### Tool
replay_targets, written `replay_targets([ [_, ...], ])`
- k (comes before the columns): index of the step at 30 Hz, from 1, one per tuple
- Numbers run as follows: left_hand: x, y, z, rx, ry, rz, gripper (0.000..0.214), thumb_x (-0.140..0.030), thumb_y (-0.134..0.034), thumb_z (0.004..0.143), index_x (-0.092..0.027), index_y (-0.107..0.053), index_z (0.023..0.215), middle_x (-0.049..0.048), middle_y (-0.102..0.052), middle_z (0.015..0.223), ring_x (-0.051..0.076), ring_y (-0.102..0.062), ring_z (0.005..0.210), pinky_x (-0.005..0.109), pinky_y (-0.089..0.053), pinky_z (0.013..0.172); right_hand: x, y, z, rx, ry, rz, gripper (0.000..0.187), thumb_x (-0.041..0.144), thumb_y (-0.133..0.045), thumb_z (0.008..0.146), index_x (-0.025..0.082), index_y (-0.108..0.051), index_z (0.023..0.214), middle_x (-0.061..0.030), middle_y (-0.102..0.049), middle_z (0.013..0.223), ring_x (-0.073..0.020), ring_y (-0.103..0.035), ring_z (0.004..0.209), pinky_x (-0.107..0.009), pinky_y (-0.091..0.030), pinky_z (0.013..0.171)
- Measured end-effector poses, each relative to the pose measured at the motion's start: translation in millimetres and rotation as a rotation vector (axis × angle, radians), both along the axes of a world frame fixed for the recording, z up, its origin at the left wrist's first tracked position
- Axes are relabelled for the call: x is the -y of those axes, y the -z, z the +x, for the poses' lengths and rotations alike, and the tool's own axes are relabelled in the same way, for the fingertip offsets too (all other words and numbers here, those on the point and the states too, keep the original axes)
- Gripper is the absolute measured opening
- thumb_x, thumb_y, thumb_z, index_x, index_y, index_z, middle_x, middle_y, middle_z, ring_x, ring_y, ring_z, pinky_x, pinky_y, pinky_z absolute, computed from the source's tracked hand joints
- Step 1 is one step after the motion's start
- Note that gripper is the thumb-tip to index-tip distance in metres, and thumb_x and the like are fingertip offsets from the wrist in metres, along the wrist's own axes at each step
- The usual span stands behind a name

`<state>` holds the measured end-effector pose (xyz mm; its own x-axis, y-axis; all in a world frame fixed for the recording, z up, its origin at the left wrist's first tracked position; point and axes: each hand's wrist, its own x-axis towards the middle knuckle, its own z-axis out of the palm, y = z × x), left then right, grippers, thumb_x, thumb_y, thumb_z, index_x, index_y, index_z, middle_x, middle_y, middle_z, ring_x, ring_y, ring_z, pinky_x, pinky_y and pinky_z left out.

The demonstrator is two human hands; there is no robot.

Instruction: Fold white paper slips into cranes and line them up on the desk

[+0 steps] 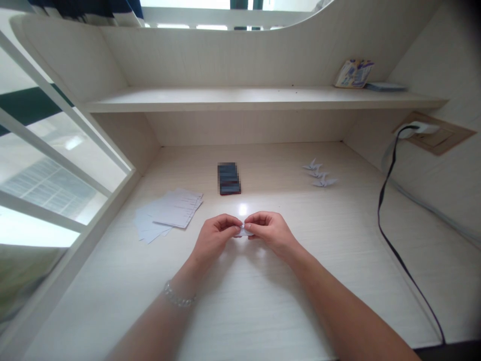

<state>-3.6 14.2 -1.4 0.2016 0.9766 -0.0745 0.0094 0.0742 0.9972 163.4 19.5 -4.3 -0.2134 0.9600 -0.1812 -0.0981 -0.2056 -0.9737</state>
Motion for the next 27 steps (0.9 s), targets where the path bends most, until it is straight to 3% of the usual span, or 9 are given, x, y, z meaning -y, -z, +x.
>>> replay_targets([
  [16,2.4,-2.6,0.6,-0.187,0.012,0.137,0.009,-0.024,-0.064,0.071,-0.017,-0.069,0.073,0.0036,-0.069,0.074,0.015,-0.061,0.07,0.025,-0.046,0.067,0.4,-0.5,-0.4,0.008,-0.009,-0.02,0.019,0.029,-0.071,0.063,0.014,-0.065,0.073,-0.0019,-0.062,0.069,-0.0136,-0.059,0.065,-0.028,-0.052,0.058],
  [27,1.5,-2.3,-1.9,-0.171,0.036,0.079,0.013,-0.018,-0.058,0.07,-0.018,-0.07,0.077,0.0049,-0.069,0.079,0.017,-0.062,0.075,0.027,-0.047,0.069,-0.3,-0.9,2.3,0.094,0.003,0.037,0.019,0.029,-0.07,0.062,0.014,-0.067,0.073,-0.0024,-0.063,0.069,-0.0142,-0.06,0.064,-0.027,-0.053,0.057],
])
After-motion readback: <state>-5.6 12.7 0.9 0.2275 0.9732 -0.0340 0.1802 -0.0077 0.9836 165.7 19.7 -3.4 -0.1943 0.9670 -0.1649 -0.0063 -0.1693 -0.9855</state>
